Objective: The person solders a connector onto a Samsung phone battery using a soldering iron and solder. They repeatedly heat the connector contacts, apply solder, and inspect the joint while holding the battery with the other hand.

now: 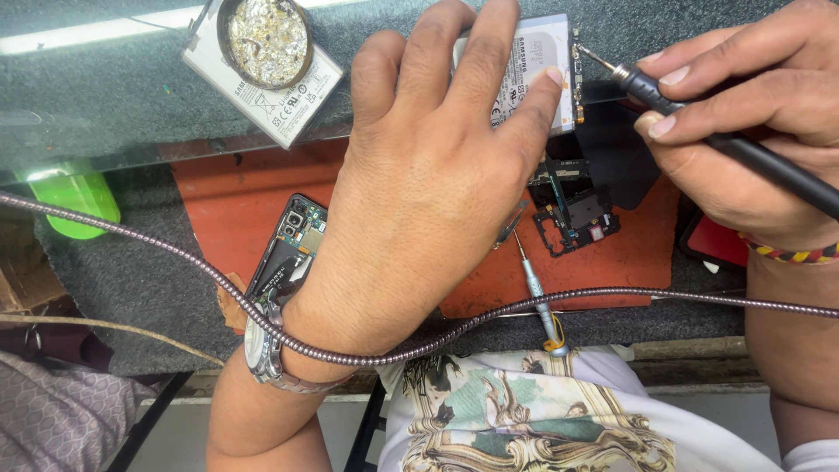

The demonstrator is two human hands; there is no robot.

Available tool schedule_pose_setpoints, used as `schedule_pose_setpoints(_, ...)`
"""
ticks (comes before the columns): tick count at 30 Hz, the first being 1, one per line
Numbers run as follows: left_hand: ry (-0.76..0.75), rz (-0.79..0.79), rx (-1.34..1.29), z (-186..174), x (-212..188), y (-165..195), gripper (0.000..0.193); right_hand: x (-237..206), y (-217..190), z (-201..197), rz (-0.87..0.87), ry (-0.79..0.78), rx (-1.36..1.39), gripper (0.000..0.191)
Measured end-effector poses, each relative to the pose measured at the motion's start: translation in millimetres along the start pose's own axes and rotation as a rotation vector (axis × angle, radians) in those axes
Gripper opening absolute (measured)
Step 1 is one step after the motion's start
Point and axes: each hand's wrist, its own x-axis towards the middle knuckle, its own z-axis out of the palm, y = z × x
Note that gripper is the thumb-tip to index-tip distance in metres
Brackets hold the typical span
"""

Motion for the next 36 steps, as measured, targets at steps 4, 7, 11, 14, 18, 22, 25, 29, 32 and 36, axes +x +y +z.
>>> schedule_pose_setpoints(4,-0.010,0.002,0.011,-2.2,0.2,1.4,0.028,-6.2,3.3,-1.3,-0.007,0.021,0.022,0.018)
schedule_pose_setpoints(7,-0.016,0.002,0.006,-3.3,0.7,2.1,0.029,-14.4,5.9,-1.1,0.098,0.063,0.163,0.019)
schedule_pose_setpoints(11,-0.022,0.002,0.015,-3.2,1.8,1.3,0.028,-21.1,15.2,-0.6,0.101,0.064,0.290,0.021)
schedule_pose_setpoints(14,-0.033,-0.002,0.017,-3.0,2.2,1.2,0.029,-22.5,21.6,-1.2,0.067,0.035,0.322,0.022)
schedule_pose_setpoints(18,-0.044,-0.008,0.027,-3.1,2.4,2.0,0.029,-23.1,23.7,-0.4,0.054,0.024,0.332,0.026)
schedule_pose_setpoints(22,-0.045,-0.010,0.029,-2.6,2.6,2.2,0.028,-20.9,24.2,-1.8,0.015,-0.003,0.296,0.022)
schedule_pose_setpoints(25,-0.038,-0.012,0.030,-1.6,2.2,2.5,0.028,-19.5,23.2,-1.0,-0.005,-0.003,0.274,0.021)
schedule_pose_setpoints(29,-0.025,-0.009,0.034,-0.7,1.3,2.4,0.027,-19.8,20.5,0.0,0.011,0.011,0.260,0.021)
schedule_pose_setpoints(32,-0.021,-0.011,0.033,-0.1,1.1,2.6,0.027,-19.9,20.9,-0.6,0.013,0.009,0.260,0.021)
schedule_pose_setpoints(36,-0.015,-0.012,0.038,1.2,1.3,2.8,0.026,-19.9,24.3,-1.4,0.011,-0.003,0.280,0.021)
